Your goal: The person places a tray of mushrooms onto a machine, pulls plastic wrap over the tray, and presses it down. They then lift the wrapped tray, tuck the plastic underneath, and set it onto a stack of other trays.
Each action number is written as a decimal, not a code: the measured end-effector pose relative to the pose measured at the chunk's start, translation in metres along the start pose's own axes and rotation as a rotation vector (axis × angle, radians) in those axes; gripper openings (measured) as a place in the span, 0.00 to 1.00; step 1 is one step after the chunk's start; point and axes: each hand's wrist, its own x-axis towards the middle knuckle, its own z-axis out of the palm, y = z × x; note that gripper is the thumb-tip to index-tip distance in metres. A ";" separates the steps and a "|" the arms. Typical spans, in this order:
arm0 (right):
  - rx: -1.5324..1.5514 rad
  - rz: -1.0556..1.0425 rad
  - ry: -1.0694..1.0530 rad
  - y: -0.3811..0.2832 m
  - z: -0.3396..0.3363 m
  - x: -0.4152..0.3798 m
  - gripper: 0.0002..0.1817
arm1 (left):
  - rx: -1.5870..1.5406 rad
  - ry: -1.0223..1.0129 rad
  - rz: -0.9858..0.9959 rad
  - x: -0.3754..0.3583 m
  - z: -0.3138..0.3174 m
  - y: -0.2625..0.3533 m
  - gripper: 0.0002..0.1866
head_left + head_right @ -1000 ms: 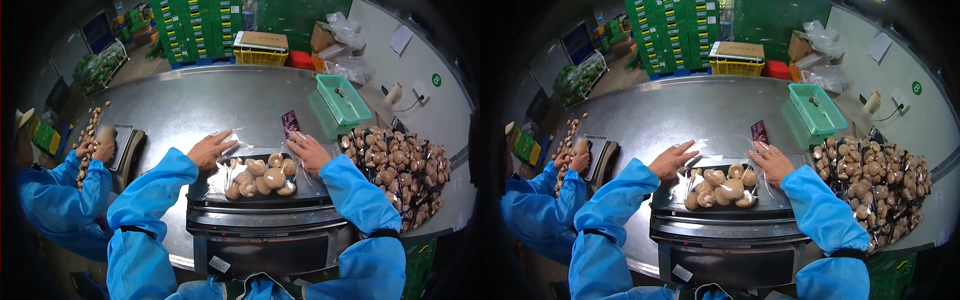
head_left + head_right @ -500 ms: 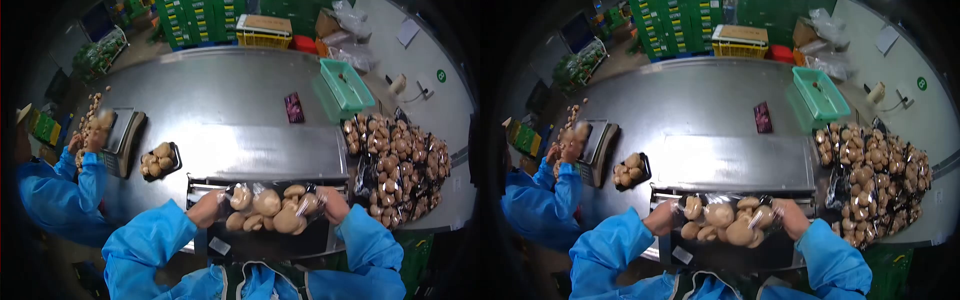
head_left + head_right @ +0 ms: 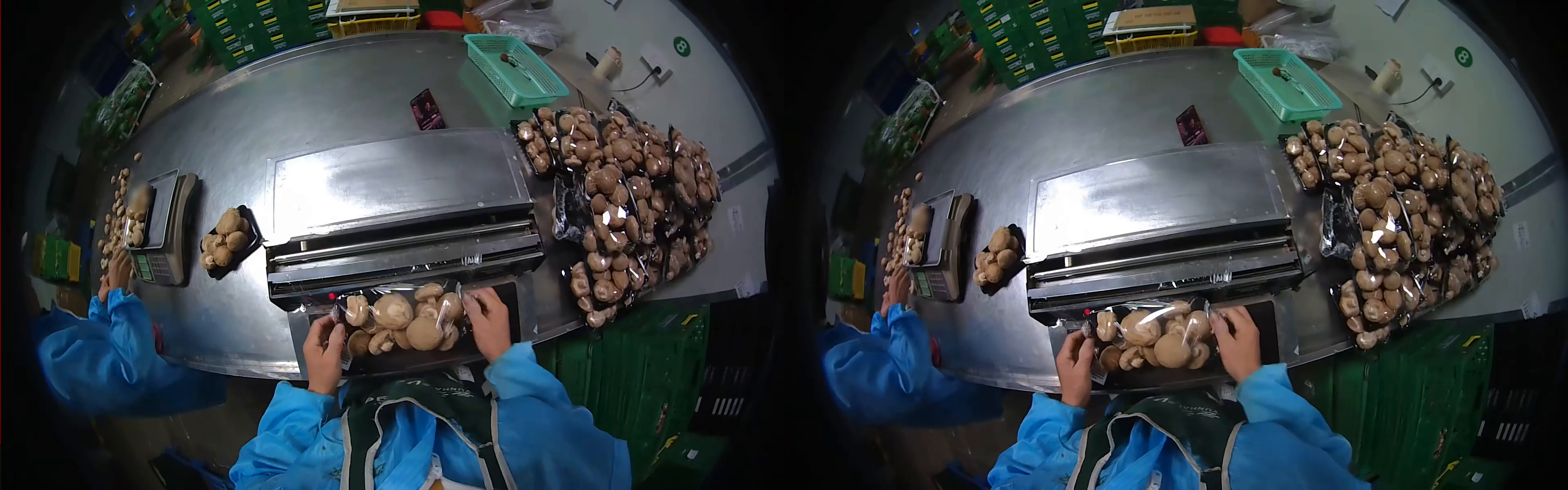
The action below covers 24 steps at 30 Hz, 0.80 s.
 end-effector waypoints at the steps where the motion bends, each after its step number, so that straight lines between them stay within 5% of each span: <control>1: 0.063 0.083 0.033 0.003 0.006 0.000 0.10 | 0.067 0.038 0.069 0.004 0.000 -0.010 0.07; 5: 0.407 0.258 0.143 0.010 0.011 -0.006 0.12 | 0.106 0.174 0.234 0.010 0.002 -0.031 0.08; 8: 0.519 0.488 0.091 0.002 -0.026 -0.028 0.12 | 0.110 0.104 0.094 -0.012 -0.016 -0.019 0.10; 12: 0.461 0.531 0.074 0.002 -0.079 -0.069 0.14 | 0.134 -0.078 -0.043 -0.032 -0.008 0.007 0.11; 14: 0.450 0.580 0.135 0.020 -0.093 -0.087 0.15 | 0.445 -0.158 0.301 -0.018 0.009 -0.011 0.11; 16: 0.317 0.484 0.253 0.063 -0.084 -0.104 0.15 | 0.661 -0.204 0.339 0.001 0.028 -0.012 0.10; 19: 0.255 0.510 0.367 0.084 -0.066 -0.111 0.16 | 0.969 -0.295 0.767 0.040 0.063 -0.019 0.08; 20: 0.212 0.328 0.508 0.109 -0.039 -0.110 0.14 | 0.985 -0.336 0.812 0.049 0.075 -0.016 0.08; 24: 1.257 0.562 0.696 0.104 0.010 -0.108 0.12 | 1.003 -0.440 0.840 0.055 0.091 -0.015 0.04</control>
